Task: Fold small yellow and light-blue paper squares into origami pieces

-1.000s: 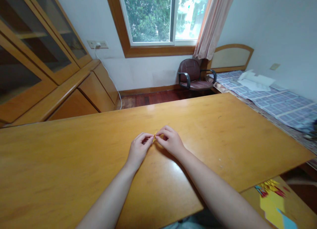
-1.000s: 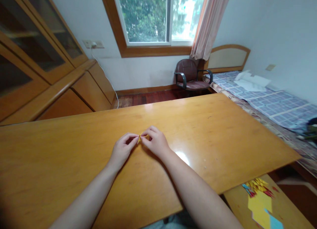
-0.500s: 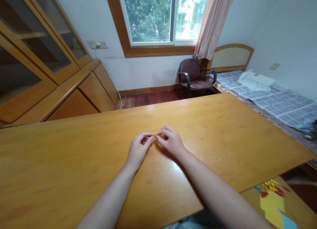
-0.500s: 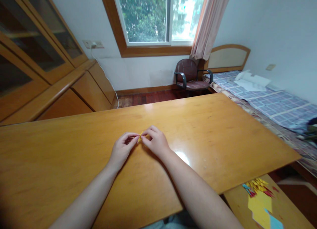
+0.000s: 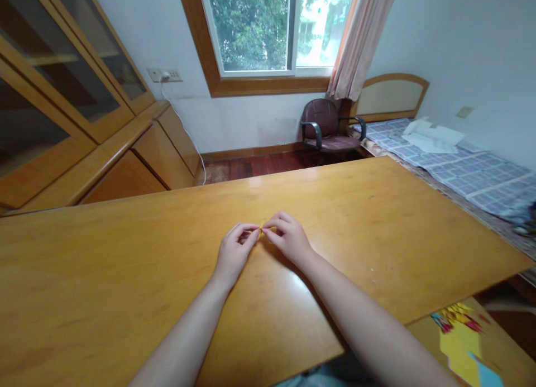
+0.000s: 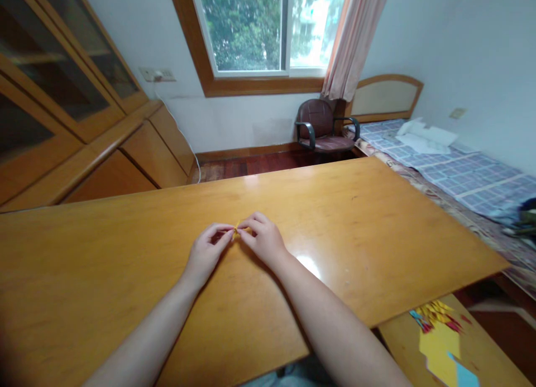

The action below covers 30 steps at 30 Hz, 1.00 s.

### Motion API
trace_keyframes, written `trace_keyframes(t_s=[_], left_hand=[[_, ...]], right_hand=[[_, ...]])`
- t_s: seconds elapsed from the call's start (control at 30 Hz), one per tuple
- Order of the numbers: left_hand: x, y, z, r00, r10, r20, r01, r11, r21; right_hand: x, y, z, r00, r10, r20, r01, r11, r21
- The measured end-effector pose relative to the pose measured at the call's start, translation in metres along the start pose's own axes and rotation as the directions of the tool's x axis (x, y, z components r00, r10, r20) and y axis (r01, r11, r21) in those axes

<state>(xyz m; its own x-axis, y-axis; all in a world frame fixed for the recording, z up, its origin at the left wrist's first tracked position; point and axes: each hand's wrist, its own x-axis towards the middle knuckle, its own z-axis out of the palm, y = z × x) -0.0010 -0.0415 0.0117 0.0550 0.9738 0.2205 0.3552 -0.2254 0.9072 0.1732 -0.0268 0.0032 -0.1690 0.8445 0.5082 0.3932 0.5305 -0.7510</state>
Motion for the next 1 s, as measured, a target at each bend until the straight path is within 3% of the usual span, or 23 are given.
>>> trace_keyframes(t_s=[0.23, 0.6, 1.0], left_hand=[[-0.0002, -0.0014, 0.0, 1.0, 0.01, 0.011, -0.01, 1.0, 0.02], [0.0008, -0.0033, 0.0008, 1.0, 0.02, 0.013, -0.021, 0.999, 0.039], [0.0003, -0.0036, 0.0002, 1.0, 0.025, 0.008, -0.026, 0.998, 0.061]], right_hand=[[0.0013, -0.0005, -0.0007, 1.0, 0.009, -0.017, -0.008, 0.998, 0.058], [0.0063, -0.0023, -0.0059, 0.987, 0.162, 0.016, -0.161, 0.958, 0.235], [0.0072, -0.0019, -0.0049, 0.979, 0.199, 0.047, -0.205, 0.948, 0.244]])
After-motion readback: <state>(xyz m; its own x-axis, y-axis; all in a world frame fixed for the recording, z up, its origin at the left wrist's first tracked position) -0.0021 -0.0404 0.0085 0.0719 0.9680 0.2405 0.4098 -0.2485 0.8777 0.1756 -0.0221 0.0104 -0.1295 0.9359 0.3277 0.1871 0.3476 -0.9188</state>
